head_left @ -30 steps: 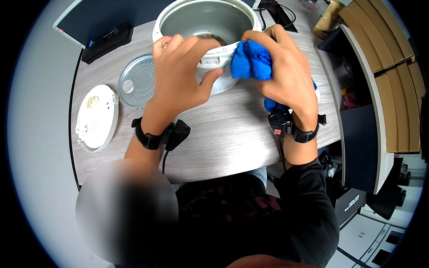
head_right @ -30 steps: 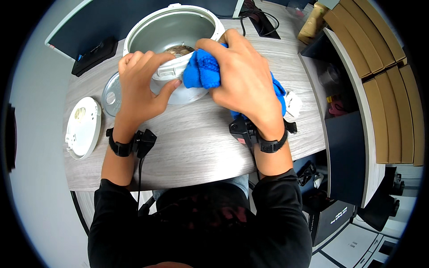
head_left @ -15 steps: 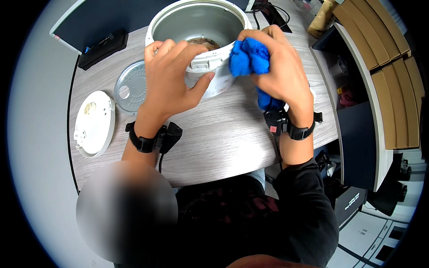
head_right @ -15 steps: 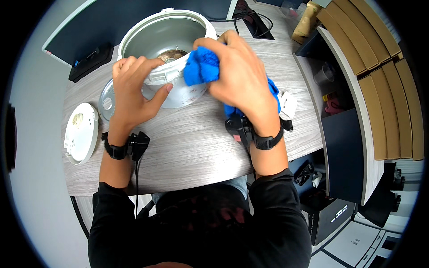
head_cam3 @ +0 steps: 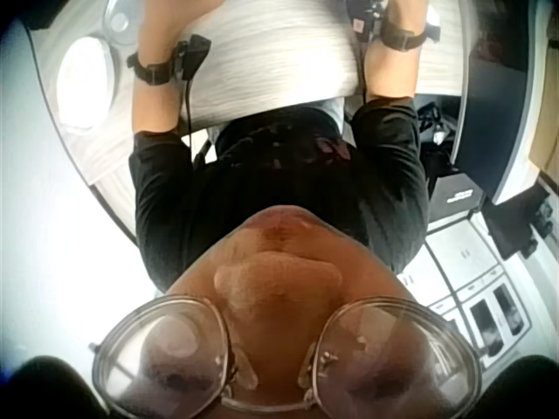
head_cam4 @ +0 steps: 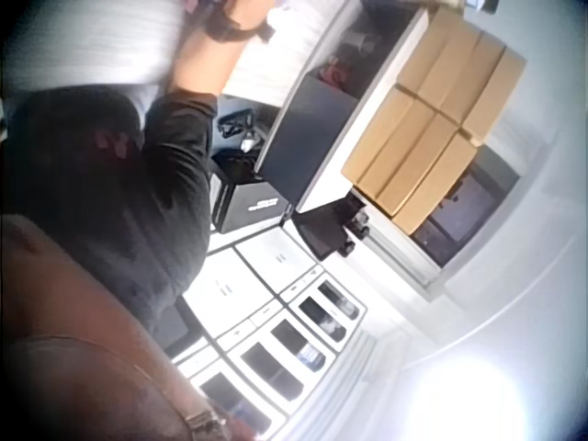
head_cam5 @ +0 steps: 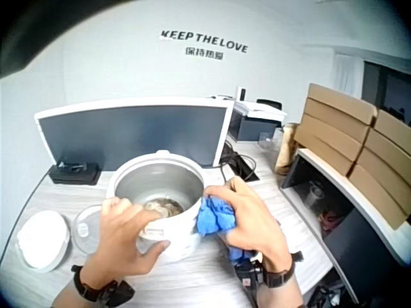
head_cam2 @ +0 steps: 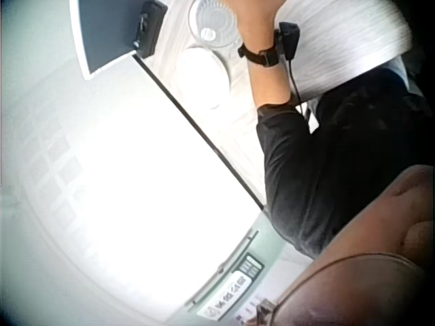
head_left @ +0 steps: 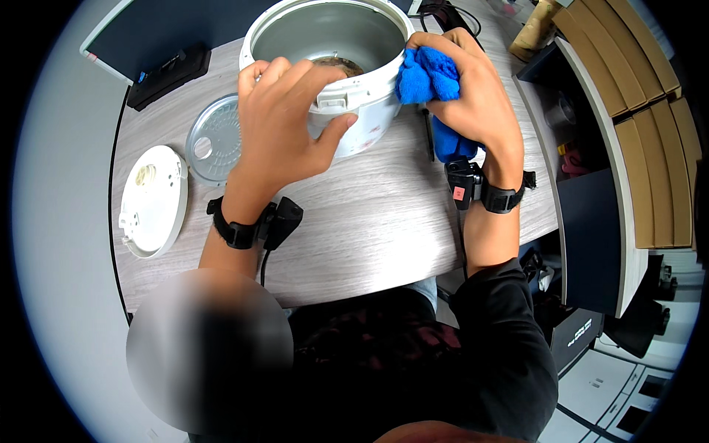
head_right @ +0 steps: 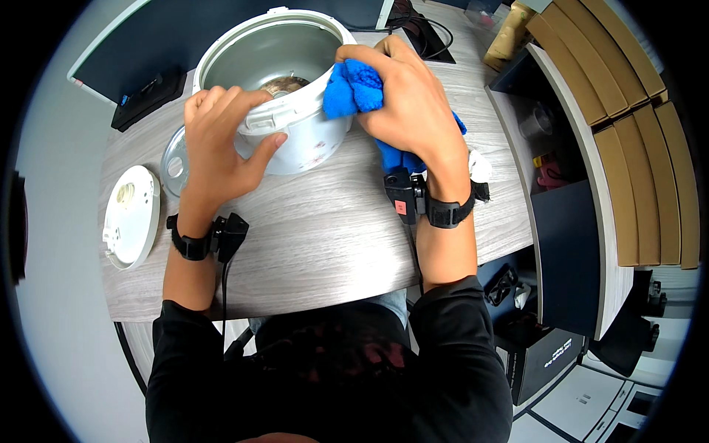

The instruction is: The person uses a screwdriver to remove screws from the lid of a white rice cooker, then removes the lid and wipes the rim with a blue cloth. The person handles the cooker, lid, and screwdriver throughout the sequence.

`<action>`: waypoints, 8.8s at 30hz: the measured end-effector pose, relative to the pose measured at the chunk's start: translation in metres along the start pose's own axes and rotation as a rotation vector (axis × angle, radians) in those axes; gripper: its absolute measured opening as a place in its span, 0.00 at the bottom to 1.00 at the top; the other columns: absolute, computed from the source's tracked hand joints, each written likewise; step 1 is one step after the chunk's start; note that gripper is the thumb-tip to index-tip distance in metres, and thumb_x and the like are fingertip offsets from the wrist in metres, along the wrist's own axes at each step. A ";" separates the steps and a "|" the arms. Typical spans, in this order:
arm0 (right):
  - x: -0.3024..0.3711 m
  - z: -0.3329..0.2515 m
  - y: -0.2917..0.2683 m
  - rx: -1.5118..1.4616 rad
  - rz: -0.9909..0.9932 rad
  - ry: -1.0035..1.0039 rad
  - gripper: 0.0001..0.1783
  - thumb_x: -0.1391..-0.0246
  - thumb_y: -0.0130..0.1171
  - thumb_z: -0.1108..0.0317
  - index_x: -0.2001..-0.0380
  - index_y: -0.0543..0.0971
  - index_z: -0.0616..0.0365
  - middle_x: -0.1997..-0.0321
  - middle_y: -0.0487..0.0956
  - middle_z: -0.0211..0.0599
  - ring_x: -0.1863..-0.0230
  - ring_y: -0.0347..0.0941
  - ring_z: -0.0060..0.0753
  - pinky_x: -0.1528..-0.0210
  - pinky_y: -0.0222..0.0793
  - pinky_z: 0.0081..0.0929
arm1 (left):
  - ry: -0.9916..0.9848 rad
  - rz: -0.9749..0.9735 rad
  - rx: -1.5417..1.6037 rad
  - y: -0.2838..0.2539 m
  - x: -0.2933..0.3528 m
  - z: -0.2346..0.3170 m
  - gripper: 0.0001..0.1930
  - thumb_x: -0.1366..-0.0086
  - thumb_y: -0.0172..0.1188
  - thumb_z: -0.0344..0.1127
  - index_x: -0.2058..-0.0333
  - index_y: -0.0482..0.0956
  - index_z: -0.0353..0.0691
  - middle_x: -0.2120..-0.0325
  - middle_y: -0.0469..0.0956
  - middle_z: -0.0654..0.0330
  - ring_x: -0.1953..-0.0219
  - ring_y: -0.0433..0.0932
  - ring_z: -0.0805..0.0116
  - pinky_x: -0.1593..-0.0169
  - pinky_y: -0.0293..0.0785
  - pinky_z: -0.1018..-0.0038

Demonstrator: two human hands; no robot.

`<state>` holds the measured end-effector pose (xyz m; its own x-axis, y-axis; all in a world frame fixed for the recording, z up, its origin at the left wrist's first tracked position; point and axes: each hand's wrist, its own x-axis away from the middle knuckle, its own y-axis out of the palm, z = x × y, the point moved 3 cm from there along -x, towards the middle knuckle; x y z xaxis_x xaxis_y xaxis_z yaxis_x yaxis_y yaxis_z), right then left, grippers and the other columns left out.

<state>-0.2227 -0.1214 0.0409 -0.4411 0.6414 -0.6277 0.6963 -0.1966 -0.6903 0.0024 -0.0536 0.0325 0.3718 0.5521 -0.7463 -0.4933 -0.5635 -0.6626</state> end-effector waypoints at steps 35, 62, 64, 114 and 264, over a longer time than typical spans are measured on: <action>0.002 -0.018 0.002 -0.089 -0.089 -0.010 0.36 0.74 0.67 0.75 0.52 0.81 0.47 0.62 0.75 0.41 0.61 0.76 0.50 0.59 0.72 0.37 | 0.007 0.021 0.023 0.002 0.004 -0.004 0.19 0.51 0.73 0.41 0.61 0.80 0.46 0.70 0.79 0.67 0.66 0.71 0.64 0.52 0.57 0.63; 0.005 -0.026 -0.005 -0.137 -0.083 -0.101 0.33 0.72 0.67 0.76 0.53 0.82 0.46 0.60 0.76 0.40 0.60 0.76 0.51 0.58 0.74 0.39 | 0.010 -0.012 0.013 0.000 0.003 -0.004 0.19 0.49 0.73 0.40 0.59 0.80 0.43 0.68 0.80 0.63 0.65 0.72 0.62 0.50 0.59 0.63; 0.006 -0.041 -0.002 -0.205 -0.066 -0.151 0.33 0.72 0.67 0.77 0.53 0.81 0.46 0.59 0.76 0.40 0.59 0.76 0.51 0.58 0.74 0.38 | 0.017 0.011 0.015 0.001 0.003 -0.005 0.19 0.52 0.74 0.37 0.60 0.80 0.47 0.69 0.79 0.66 0.65 0.72 0.63 0.52 0.59 0.63; 0.010 -0.026 -0.004 -0.068 -0.101 -0.139 0.32 0.71 0.73 0.77 0.54 0.86 0.45 0.60 0.78 0.38 0.60 0.78 0.45 0.56 0.77 0.37 | 0.017 -0.030 -0.008 -0.004 0.005 -0.007 0.18 0.49 0.71 0.39 0.61 0.79 0.42 0.68 0.79 0.62 0.63 0.73 0.63 0.49 0.59 0.64; 0.011 -0.006 -0.004 -0.066 -0.148 -0.155 0.29 0.69 0.72 0.79 0.56 0.86 0.46 0.58 0.81 0.39 0.57 0.79 0.48 0.53 0.77 0.37 | -0.006 -0.057 0.030 -0.010 0.001 -0.002 0.20 0.51 0.73 0.33 0.58 0.79 0.45 0.65 0.80 0.65 0.63 0.73 0.67 0.51 0.58 0.68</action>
<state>-0.2269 -0.1092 0.0396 -0.6197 0.5371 -0.5723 0.6508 -0.0560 -0.7572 0.0093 -0.0492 0.0381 0.3958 0.5865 -0.7066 -0.4948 -0.5120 -0.7022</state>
